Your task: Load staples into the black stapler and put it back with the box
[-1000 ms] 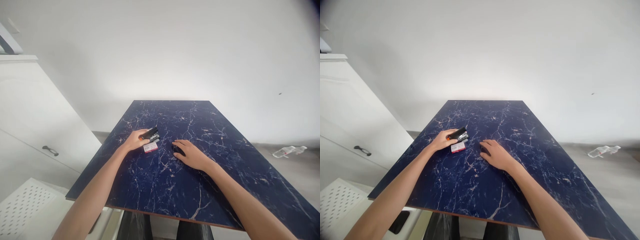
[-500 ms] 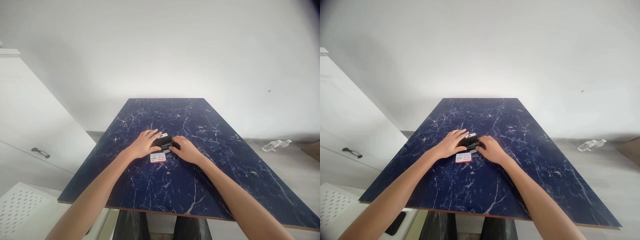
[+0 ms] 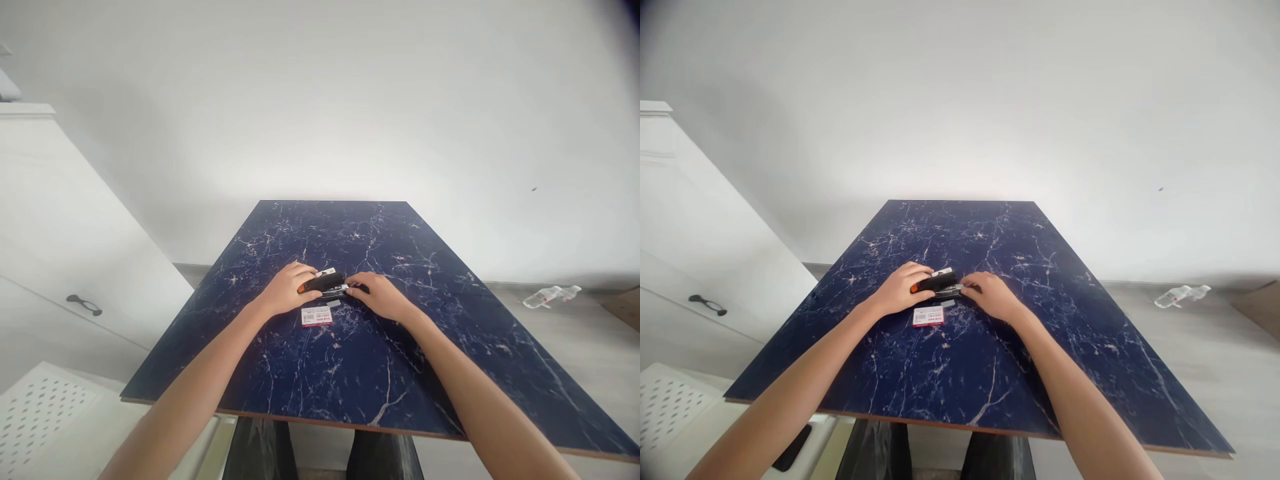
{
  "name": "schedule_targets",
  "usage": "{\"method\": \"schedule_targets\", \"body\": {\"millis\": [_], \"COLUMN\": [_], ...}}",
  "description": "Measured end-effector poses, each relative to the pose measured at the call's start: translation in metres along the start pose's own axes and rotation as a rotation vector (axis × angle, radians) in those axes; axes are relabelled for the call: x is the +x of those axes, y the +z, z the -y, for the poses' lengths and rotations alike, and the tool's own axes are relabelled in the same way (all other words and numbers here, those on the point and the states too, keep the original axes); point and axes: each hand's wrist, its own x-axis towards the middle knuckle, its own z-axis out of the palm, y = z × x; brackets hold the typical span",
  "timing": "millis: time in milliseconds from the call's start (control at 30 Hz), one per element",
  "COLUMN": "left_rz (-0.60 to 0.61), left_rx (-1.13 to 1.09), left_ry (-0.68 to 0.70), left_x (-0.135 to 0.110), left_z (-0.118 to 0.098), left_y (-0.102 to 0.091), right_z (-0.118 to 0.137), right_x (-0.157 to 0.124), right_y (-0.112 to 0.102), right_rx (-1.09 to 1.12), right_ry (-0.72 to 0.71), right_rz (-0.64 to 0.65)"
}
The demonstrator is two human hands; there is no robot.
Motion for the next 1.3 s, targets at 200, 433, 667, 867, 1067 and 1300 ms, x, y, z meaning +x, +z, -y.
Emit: {"method": "schedule_targets", "body": {"millis": [200, 433, 667, 867, 1067, 1300], "left_rz": [-0.078, -0.077, -0.080, -0.054, -0.019, 0.034], "left_rx": [-0.024, -0.096, -0.113, -0.129, -0.154, -0.209], "left_ry": [0.005, -0.042, -0.068, -0.086, -0.081, -0.090], "left_x": [0.001, 0.000, 0.000, 0.001, 0.001, 0.000], "left_z": [0.001, 0.001, 0.003, 0.000, -0.005, -0.007], "left_y": [-0.001, 0.002, 0.005, 0.001, -0.003, -0.002], "right_z": [-0.006, 0.038, 0.036, 0.034, 0.020, 0.013], "right_x": [-0.011, -0.005, -0.005, -0.008, -0.012, -0.011], "right_y": [-0.026, 0.009, 0.011, -0.007, -0.034, -0.029], "right_rx": [-0.071, -0.038, -0.107, -0.033, 0.034, 0.007], "right_ry": [0.084, -0.162, -0.120, -0.033, 0.072, 0.058], "right_rz": [-0.006, 0.057, 0.125, 0.147, 0.040, 0.082]}}
